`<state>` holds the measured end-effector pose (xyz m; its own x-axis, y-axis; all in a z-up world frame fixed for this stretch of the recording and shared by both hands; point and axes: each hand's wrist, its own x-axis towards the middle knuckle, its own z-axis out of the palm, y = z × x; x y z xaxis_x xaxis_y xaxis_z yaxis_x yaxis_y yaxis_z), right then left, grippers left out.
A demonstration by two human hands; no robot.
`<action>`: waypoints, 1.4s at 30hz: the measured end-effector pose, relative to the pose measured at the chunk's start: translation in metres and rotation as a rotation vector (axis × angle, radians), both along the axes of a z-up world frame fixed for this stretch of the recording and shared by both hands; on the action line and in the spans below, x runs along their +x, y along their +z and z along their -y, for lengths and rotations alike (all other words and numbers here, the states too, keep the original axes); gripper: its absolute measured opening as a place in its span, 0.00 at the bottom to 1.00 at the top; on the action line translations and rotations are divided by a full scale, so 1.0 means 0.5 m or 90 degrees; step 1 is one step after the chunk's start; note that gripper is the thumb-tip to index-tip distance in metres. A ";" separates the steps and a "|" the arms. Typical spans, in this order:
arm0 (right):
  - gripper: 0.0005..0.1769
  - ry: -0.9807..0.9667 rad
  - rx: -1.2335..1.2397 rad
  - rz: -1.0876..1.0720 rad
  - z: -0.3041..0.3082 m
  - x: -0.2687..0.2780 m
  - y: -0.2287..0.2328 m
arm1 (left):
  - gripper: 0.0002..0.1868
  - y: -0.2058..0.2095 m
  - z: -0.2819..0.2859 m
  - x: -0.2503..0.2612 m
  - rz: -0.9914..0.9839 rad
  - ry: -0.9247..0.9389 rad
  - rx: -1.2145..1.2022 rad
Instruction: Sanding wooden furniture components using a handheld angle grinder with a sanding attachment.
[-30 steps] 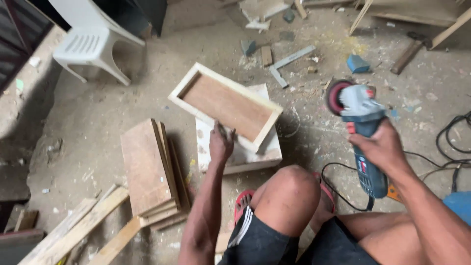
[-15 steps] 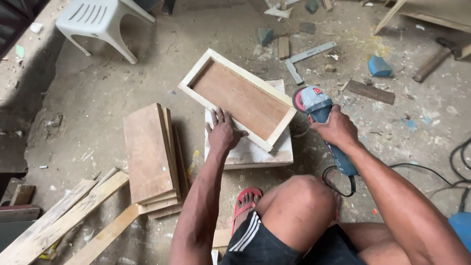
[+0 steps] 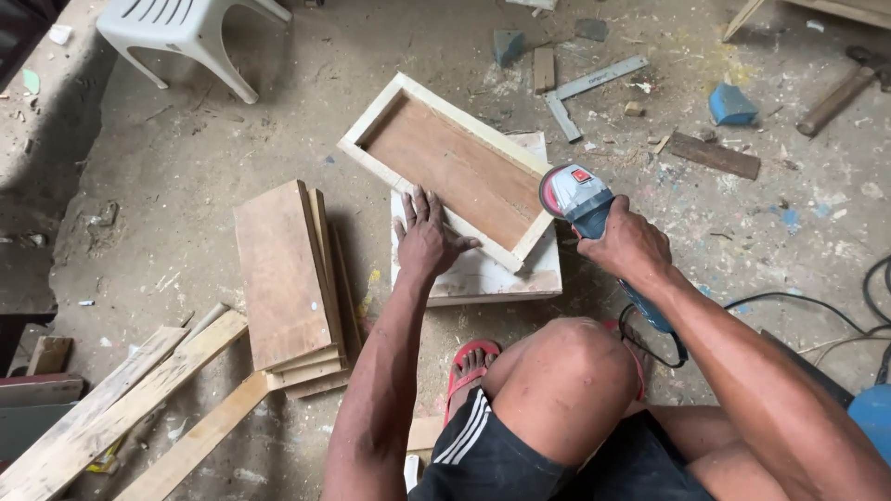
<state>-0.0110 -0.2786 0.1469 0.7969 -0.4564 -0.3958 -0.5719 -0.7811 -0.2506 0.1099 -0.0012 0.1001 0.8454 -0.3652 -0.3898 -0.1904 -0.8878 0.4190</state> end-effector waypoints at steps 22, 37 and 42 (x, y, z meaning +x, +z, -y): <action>0.32 0.040 0.033 0.031 -0.051 -0.064 0.038 | 0.57 -0.031 0.010 0.003 0.013 0.014 -0.011; 0.38 0.036 -0.002 -0.007 0.007 -0.038 -0.007 | 0.53 -0.028 0.010 0.005 0.015 0.017 0.005; 0.36 0.125 -0.044 -0.061 -0.060 -0.060 -0.012 | 0.54 -0.018 0.009 0.000 0.008 0.013 0.016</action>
<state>-0.0412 -0.2486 0.1409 0.8337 -0.3246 -0.4467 -0.4255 -0.8932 -0.1452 0.1100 -0.0058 0.0913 0.8578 -0.3377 -0.3874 -0.1768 -0.9017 0.3946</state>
